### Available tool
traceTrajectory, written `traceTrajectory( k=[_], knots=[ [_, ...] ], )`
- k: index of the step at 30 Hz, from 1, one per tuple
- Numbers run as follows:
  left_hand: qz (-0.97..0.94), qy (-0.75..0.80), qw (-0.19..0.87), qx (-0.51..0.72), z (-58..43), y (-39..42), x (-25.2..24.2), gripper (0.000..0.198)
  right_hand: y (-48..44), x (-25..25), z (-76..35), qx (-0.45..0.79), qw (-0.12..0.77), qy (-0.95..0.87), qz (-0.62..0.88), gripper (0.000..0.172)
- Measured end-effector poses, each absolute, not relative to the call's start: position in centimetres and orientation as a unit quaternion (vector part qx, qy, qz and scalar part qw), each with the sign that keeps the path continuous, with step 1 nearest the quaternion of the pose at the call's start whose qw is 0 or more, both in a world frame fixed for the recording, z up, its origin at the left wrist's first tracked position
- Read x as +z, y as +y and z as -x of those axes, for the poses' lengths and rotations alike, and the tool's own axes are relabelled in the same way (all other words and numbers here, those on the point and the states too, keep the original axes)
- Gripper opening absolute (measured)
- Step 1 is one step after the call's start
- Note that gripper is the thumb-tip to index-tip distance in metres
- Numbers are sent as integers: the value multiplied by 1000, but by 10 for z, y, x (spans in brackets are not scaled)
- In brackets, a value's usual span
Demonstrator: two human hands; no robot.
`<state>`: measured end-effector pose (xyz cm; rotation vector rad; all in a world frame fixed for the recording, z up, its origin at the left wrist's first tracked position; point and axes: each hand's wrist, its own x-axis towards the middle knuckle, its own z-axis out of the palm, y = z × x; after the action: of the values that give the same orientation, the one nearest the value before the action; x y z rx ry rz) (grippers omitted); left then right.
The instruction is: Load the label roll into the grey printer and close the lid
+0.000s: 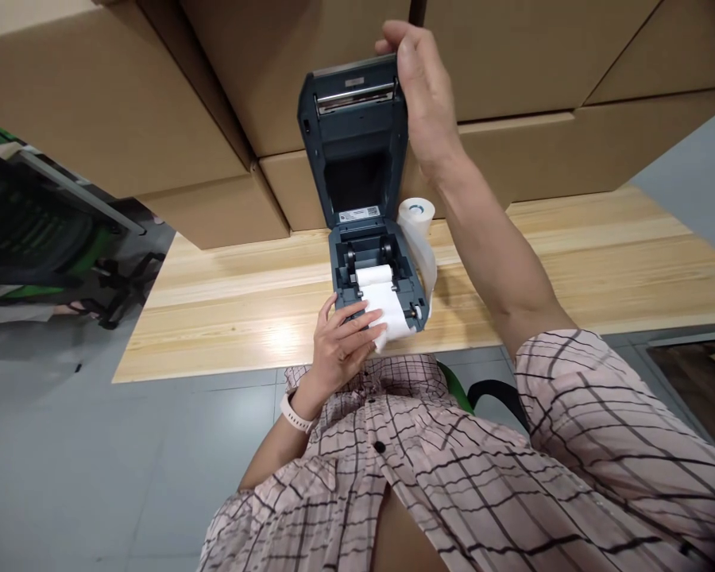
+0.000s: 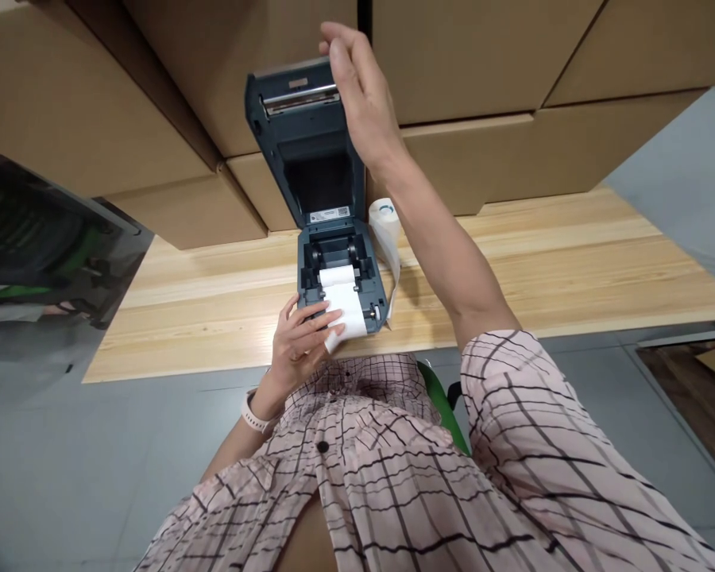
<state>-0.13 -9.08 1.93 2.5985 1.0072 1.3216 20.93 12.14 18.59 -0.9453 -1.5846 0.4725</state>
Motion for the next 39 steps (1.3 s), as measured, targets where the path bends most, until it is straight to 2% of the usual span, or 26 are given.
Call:
traceTrajectory(
  k=[2, 5, 7, 9, 14, 17, 20, 23, 26, 33, 39],
  knots=[
    [-844, 336, 38, 417, 2, -90, 21, 15, 123, 184, -211, 182, 573, -689, 405, 36],
    [-848, 338, 52, 404, 5, -89, 23, 12, 129, 179, -214, 160, 585, -706, 364, 74],
    [-853, 332, 60, 397, 7, -88, 24, 13, 126, 176, -215, 154, 599, -705, 346, 89],
    [-859, 331, 59, 387, 8, -90, 25, 18, 112, 174, -215, 137, 603, -705, 348, 85],
    [-854, 320, -5, 411, -1, -110, 22, 29, 39, 162, -219, 35, 622, -705, 339, 56],
    [-846, 313, -28, 431, -4, -129, 15, 40, -3, 140, -226, 69, 620, -722, 300, 38],
    [-812, 336, -66, 473, 0, -144, 7, 58, -33, 109, -233, 98, 553, -776, 287, 23],
    [-753, 371, -89, 535, 5, -142, 6, 66, -53, 79, -237, 89, 476, -821, 303, 30],
    [-725, 412, -69, 548, 1, -122, 12, 61, -68, 56, -236, 72, 451, -830, 321, 35],
    [-770, 399, 34, 497, -14, -84, 15, 58, -79, 40, -227, 79, 483, -795, 357, 46],
    [-746, 422, 49, 513, -14, -81, 4, 57, -78, 31, -220, 94, 529, -756, 373, 46]
  ],
)
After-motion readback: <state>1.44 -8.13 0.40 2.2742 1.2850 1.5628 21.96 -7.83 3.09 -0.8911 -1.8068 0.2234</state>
